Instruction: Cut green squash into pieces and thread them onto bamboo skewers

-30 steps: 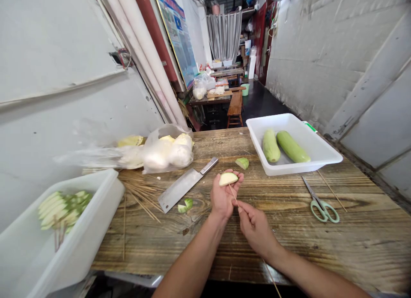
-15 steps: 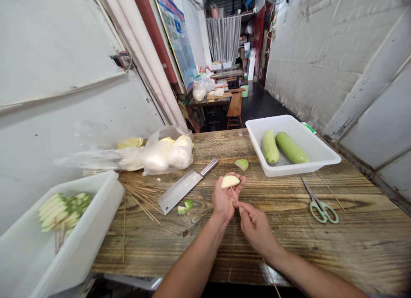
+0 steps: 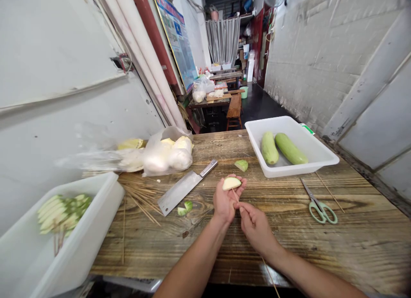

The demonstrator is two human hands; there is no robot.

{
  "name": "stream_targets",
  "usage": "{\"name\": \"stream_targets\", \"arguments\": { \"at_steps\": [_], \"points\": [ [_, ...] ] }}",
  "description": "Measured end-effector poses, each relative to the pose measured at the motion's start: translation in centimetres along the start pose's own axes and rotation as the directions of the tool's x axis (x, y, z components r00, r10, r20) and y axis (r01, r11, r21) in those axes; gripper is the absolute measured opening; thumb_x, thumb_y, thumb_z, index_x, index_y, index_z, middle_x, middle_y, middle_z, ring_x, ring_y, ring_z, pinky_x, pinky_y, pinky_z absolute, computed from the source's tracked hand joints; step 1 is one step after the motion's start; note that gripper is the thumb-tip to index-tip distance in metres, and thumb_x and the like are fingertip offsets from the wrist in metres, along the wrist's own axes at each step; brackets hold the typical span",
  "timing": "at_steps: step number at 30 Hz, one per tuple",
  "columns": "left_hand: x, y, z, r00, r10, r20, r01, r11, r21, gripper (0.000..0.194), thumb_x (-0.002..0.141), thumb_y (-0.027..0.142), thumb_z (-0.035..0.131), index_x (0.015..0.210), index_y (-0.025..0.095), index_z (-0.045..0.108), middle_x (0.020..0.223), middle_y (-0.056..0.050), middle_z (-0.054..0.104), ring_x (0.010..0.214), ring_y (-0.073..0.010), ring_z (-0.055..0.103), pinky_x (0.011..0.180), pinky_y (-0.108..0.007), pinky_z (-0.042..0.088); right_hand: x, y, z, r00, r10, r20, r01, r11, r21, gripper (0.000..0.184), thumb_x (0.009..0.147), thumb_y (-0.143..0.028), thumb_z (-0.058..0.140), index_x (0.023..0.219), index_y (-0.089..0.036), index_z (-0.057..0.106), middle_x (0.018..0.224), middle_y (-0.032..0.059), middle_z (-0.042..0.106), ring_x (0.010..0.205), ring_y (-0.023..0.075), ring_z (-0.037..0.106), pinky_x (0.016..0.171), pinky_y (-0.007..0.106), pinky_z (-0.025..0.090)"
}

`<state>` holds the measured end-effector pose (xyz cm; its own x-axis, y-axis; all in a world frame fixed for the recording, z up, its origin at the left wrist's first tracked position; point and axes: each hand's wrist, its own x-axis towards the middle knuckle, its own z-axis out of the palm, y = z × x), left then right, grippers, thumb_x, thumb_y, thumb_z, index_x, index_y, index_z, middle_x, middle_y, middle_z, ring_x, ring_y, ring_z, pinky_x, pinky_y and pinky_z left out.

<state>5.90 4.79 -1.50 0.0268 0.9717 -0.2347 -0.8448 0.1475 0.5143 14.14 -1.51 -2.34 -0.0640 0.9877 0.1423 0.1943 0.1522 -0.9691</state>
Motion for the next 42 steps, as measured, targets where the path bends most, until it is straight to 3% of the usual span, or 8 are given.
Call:
{"name": "stream_targets", "arguments": {
  "at_steps": [8, 17, 31, 42],
  "points": [
    [0.01, 0.01, 0.03, 1.0, -0.011, -0.001, 0.011, 1.0, -0.002, 0.024, 0.082, 0.029, 0.046, 0.083, 0.01, 0.061, 0.08, -0.01, 0.066, 0.081, -0.0194, 0.065, 0.089, -0.037, 0.046, 0.05, -0.1, -0.04, 1.0, -0.019, -0.005, 0.019, 1.0, -0.002, 0.029, 0.085, -0.027, 0.038, 0.088, -0.015, 0.065, 0.042, -0.004, 0.039, 0.058, 0.0169, 0.055, 0.041, 0.021, 0.035],
    [0.04, -0.17, -0.1, 1.0, -0.019, 0.008, 0.019, 1.0, 0.006, 0.025, 0.082, 0.03, 0.046, 0.084, 0.01, 0.06, 0.08, -0.01, 0.065, 0.081, -0.0197, 0.065, 0.087, -0.036, 0.047, 0.05, 0.08, 0.01, 1.0, -0.002, -0.01, 0.002, 1.0, -0.003, 0.03, 0.085, -0.03, 0.038, 0.086, -0.015, 0.064, 0.041, -0.005, 0.038, 0.055, 0.0173, 0.054, 0.051, 0.025, 0.043],
    [-0.04, -0.26, -0.11, 0.999, -0.044, 0.018, 0.044, 0.999, 0.027, 0.023, 0.081, 0.031, 0.047, 0.085, 0.011, 0.06, 0.081, -0.009, 0.065, 0.081, -0.019, 0.064, 0.087, -0.036, 0.047, 0.16, 0.3, 0.05, 1.0, -0.014, -0.017, 0.014, 1.0, -0.012, 0.028, 0.085, -0.029, 0.037, 0.085, -0.016, 0.062, 0.041, -0.0055, 0.037, 0.054, 0.0162, 0.052, 0.047, 0.023, 0.038],
    [-0.12, -0.4, -0.1, 0.998, -0.054, 0.037, 0.054, 0.999, 0.004, 0.024, 0.083, 0.031, 0.044, 0.086, 0.011, 0.059, 0.081, -0.009, 0.064, 0.081, -0.0189, 0.064, 0.087, -0.036, 0.047, 0.32, 0.8, 0.0, 1.0, -0.018, -0.001, 0.018, 0.996, -0.088, 0.025, 0.086, -0.028, 0.035, 0.08, -0.016, 0.056, 0.061, 0.0013, 0.055, 0.059, 0.0148, 0.052, 0.051, 0.023, 0.037]
  ]
}}
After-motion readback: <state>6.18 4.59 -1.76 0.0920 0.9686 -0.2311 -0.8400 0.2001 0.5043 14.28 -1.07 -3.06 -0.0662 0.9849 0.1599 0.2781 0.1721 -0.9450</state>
